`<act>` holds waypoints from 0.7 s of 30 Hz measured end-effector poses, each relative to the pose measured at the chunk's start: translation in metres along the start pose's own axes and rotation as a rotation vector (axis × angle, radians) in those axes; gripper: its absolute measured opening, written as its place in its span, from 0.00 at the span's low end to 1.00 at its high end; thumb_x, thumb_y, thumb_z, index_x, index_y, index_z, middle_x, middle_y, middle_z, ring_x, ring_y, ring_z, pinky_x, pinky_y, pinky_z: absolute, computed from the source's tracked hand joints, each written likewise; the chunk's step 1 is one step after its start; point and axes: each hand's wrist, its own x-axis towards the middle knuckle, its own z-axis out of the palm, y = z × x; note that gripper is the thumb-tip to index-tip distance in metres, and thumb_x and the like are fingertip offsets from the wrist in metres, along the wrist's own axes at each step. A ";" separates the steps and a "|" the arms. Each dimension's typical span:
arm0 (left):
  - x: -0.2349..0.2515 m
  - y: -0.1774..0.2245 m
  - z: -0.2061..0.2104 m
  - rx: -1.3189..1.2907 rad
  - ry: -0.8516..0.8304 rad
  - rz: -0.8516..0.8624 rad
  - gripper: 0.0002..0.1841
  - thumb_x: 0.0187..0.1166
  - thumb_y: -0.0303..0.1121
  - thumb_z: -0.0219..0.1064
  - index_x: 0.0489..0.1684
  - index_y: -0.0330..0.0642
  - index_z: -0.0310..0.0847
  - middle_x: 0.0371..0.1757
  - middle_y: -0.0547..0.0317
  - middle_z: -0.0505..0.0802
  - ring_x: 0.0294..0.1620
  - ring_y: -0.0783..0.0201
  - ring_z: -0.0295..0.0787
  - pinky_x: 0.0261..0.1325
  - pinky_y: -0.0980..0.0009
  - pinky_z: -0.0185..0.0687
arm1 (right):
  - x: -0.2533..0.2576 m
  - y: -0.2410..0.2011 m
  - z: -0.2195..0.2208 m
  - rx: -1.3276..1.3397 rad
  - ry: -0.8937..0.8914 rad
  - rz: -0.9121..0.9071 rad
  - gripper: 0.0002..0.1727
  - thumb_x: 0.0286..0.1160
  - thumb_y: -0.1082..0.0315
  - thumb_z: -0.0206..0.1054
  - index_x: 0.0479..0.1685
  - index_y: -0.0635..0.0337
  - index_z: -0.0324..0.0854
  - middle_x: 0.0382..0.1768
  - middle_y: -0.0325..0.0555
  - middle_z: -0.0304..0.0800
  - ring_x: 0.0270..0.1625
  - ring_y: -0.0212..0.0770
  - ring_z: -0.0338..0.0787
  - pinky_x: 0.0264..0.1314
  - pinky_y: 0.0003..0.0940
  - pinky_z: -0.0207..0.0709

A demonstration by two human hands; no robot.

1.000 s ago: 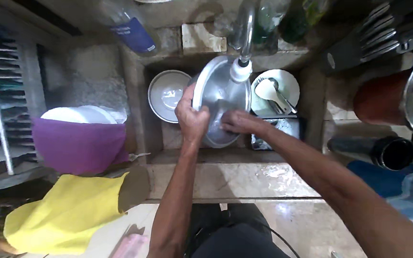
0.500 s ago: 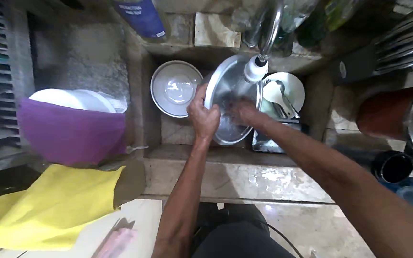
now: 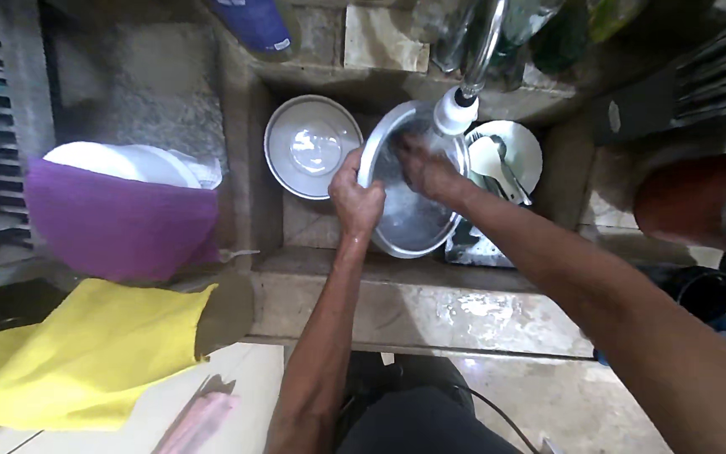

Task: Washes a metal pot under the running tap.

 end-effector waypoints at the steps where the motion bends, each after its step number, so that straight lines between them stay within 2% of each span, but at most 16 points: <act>1: 0.002 0.001 0.000 -0.013 -0.014 -0.003 0.26 0.57 0.18 0.68 0.61 0.39 0.88 0.51 0.54 0.96 0.51 0.65 0.92 0.57 0.60 0.87 | 0.005 -0.002 -0.005 -0.016 0.091 -0.057 0.29 0.77 0.72 0.64 0.81 0.56 0.74 0.82 0.58 0.72 0.81 0.62 0.75 0.77 0.63 0.72; 2: 0.003 0.004 0.000 -0.029 -0.025 0.005 0.26 0.57 0.18 0.68 0.61 0.39 0.88 0.50 0.54 0.95 0.50 0.65 0.92 0.56 0.61 0.87 | 0.005 -0.004 -0.008 -0.016 0.146 -0.087 0.28 0.77 0.74 0.65 0.80 0.58 0.74 0.82 0.59 0.72 0.82 0.62 0.73 0.81 0.62 0.68; 3: 0.005 0.007 0.000 -0.045 -0.033 0.012 0.26 0.57 0.18 0.67 0.61 0.40 0.88 0.50 0.54 0.96 0.50 0.66 0.92 0.55 0.61 0.88 | 0.001 -0.007 -0.009 -0.041 0.143 -0.047 0.29 0.77 0.73 0.65 0.81 0.59 0.74 0.82 0.58 0.72 0.82 0.62 0.73 0.80 0.61 0.68; 4: 0.005 0.009 -0.002 -0.056 -0.038 0.014 0.26 0.58 0.18 0.67 0.61 0.40 0.88 0.51 0.56 0.96 0.51 0.67 0.92 0.55 0.62 0.88 | -0.007 -0.010 -0.007 -0.074 0.089 0.055 0.29 0.77 0.71 0.65 0.81 0.59 0.73 0.81 0.60 0.73 0.80 0.64 0.75 0.76 0.63 0.72; 5: 0.007 0.009 -0.001 -0.068 -0.032 0.021 0.27 0.58 0.18 0.68 0.62 0.41 0.88 0.51 0.56 0.96 0.51 0.67 0.93 0.56 0.62 0.89 | -0.015 -0.010 -0.003 -0.081 0.020 0.163 0.30 0.75 0.68 0.69 0.79 0.63 0.74 0.76 0.69 0.76 0.76 0.70 0.77 0.74 0.69 0.71; 6: 0.007 0.009 0.000 -0.080 -0.016 0.031 0.27 0.58 0.18 0.68 0.62 0.40 0.88 0.52 0.56 0.96 0.52 0.67 0.93 0.57 0.63 0.89 | -0.024 -0.010 0.003 -0.070 -0.052 0.233 0.29 0.72 0.66 0.71 0.73 0.69 0.77 0.72 0.75 0.77 0.76 0.75 0.75 0.75 0.72 0.66; 7: 0.007 0.009 0.003 -0.091 0.001 0.036 0.27 0.58 0.18 0.68 0.62 0.40 0.87 0.52 0.56 0.96 0.52 0.67 0.92 0.57 0.63 0.88 | -0.034 -0.013 0.011 -0.033 -0.126 0.255 0.26 0.69 0.62 0.73 0.64 0.70 0.82 0.68 0.75 0.79 0.75 0.73 0.76 0.74 0.71 0.67; 9: 0.006 0.008 0.008 -0.108 0.036 0.039 0.26 0.59 0.18 0.67 0.63 0.39 0.87 0.51 0.56 0.96 0.51 0.68 0.93 0.56 0.65 0.88 | -0.044 -0.021 0.025 0.230 -0.219 0.184 0.19 0.70 0.57 0.72 0.52 0.63 0.89 0.62 0.63 0.85 0.68 0.61 0.84 0.69 0.62 0.78; 11: 0.007 0.005 0.010 -0.131 0.051 0.038 0.26 0.59 0.18 0.67 0.63 0.38 0.87 0.52 0.54 0.96 0.51 0.68 0.93 0.57 0.65 0.88 | -0.046 -0.026 0.026 0.600 -0.275 0.052 0.15 0.76 0.65 0.69 0.56 0.64 0.89 0.61 0.58 0.89 0.63 0.54 0.88 0.70 0.56 0.79; 12: 0.006 0.003 0.010 -0.141 0.049 0.030 0.26 0.59 0.17 0.67 0.63 0.38 0.86 0.53 0.54 0.95 0.52 0.68 0.92 0.57 0.65 0.88 | -0.045 -0.024 0.020 0.667 -0.337 0.027 0.17 0.78 0.67 0.69 0.60 0.66 0.87 0.62 0.59 0.88 0.64 0.54 0.89 0.72 0.55 0.78; 13: 0.006 0.001 0.010 -0.144 0.046 0.022 0.27 0.59 0.17 0.67 0.63 0.38 0.86 0.53 0.54 0.95 0.52 0.68 0.92 0.57 0.65 0.89 | -0.042 -0.018 0.013 0.606 -0.404 0.032 0.18 0.77 0.67 0.70 0.62 0.66 0.87 0.62 0.60 0.89 0.64 0.55 0.89 0.73 0.57 0.77; 15: 0.009 -0.001 0.009 -0.124 0.025 0.025 0.26 0.58 0.18 0.68 0.62 0.39 0.87 0.51 0.55 0.96 0.50 0.68 0.93 0.55 0.64 0.89 | -0.028 0.001 -0.003 0.227 -0.480 0.074 0.19 0.76 0.61 0.71 0.62 0.60 0.88 0.60 0.60 0.90 0.66 0.61 0.87 0.72 0.66 0.75; 17: 0.010 0.000 0.007 -0.066 -0.029 0.031 0.26 0.57 0.19 0.68 0.60 0.41 0.88 0.49 0.57 0.96 0.50 0.67 0.93 0.55 0.62 0.88 | -0.023 0.022 -0.007 0.006 -0.308 0.056 0.19 0.79 0.64 0.67 0.64 0.62 0.86 0.61 0.67 0.88 0.69 0.71 0.83 0.76 0.73 0.67; 20: 0.017 0.000 0.001 -0.057 -0.066 0.021 0.26 0.58 0.20 0.68 0.61 0.43 0.89 0.51 0.59 0.96 0.52 0.68 0.92 0.57 0.62 0.88 | -0.021 0.034 0.004 -0.096 -0.062 0.007 0.21 0.84 0.67 0.60 0.73 0.57 0.80 0.65 0.67 0.86 0.73 0.71 0.80 0.79 0.71 0.65; 21: 0.017 -0.001 0.000 -0.083 -0.062 0.022 0.26 0.58 0.19 0.68 0.61 0.42 0.88 0.51 0.58 0.96 0.52 0.68 0.92 0.57 0.62 0.88 | -0.028 0.027 0.008 -0.091 -0.055 0.040 0.20 0.82 0.67 0.62 0.71 0.60 0.81 0.65 0.70 0.85 0.73 0.73 0.79 0.79 0.71 0.66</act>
